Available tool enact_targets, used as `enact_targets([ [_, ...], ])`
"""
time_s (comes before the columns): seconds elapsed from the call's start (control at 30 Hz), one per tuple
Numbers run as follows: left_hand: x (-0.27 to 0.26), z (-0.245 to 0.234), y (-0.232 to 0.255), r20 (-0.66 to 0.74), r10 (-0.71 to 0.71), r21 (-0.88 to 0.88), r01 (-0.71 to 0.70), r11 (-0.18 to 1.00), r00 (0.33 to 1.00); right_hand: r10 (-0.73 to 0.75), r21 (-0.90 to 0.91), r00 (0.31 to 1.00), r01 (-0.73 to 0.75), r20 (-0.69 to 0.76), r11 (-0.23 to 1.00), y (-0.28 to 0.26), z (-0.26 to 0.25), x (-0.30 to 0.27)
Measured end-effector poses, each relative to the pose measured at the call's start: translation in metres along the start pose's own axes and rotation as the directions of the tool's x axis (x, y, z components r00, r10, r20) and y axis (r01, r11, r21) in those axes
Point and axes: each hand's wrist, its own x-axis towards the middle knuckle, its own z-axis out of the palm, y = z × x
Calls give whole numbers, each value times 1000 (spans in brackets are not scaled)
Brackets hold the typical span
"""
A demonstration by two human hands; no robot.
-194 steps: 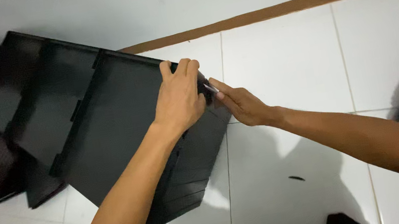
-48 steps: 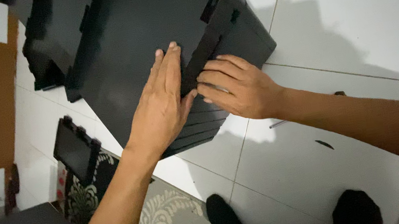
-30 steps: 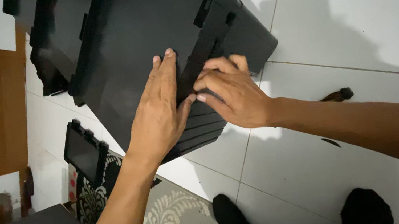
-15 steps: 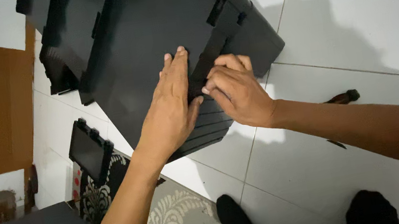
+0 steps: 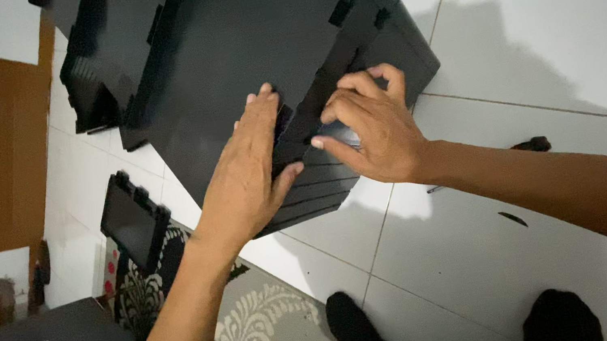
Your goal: The person assembles black plastic components on a tiled floor. They align and snap together multiple parts, occasionally using a screwdriver to tighten screws and secure the structure.
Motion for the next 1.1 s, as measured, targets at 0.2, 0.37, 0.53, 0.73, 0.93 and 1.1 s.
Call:
enact_targets([
  [0.2, -14, 15, -2, -71, -25, 16, 27, 1000, 997, 3, -25, 1000, -3, -28, 1000, -6, 5, -1],
  [0.37, -9, 16, 0, -62, -69, 29, 71, 997, 996, 4, 21, 998, -3, -64, 1000, -6, 8, 1],
  [0.53, -11, 18, -1, -60, -72, 31, 74, 997, 996, -26, -13, 998, 25, -59, 1000, -4, 10, 2],
  [0.73, -12, 23, -2, -68, -65, 79, 70, 994, 996, 11, 30, 993, -7, -122, 1000, -9, 9, 0],
  [0.93, -14, 11, -6, -25, -29, -29, 28, 999, 999, -3, -36, 1000, 3, -16, 999, -12, 3, 4],
  [1.1, -19, -4, -15, 55, 47, -118, -41, 992, 997, -30, -31, 999, 29, -39, 999, -10, 3, -2],
])
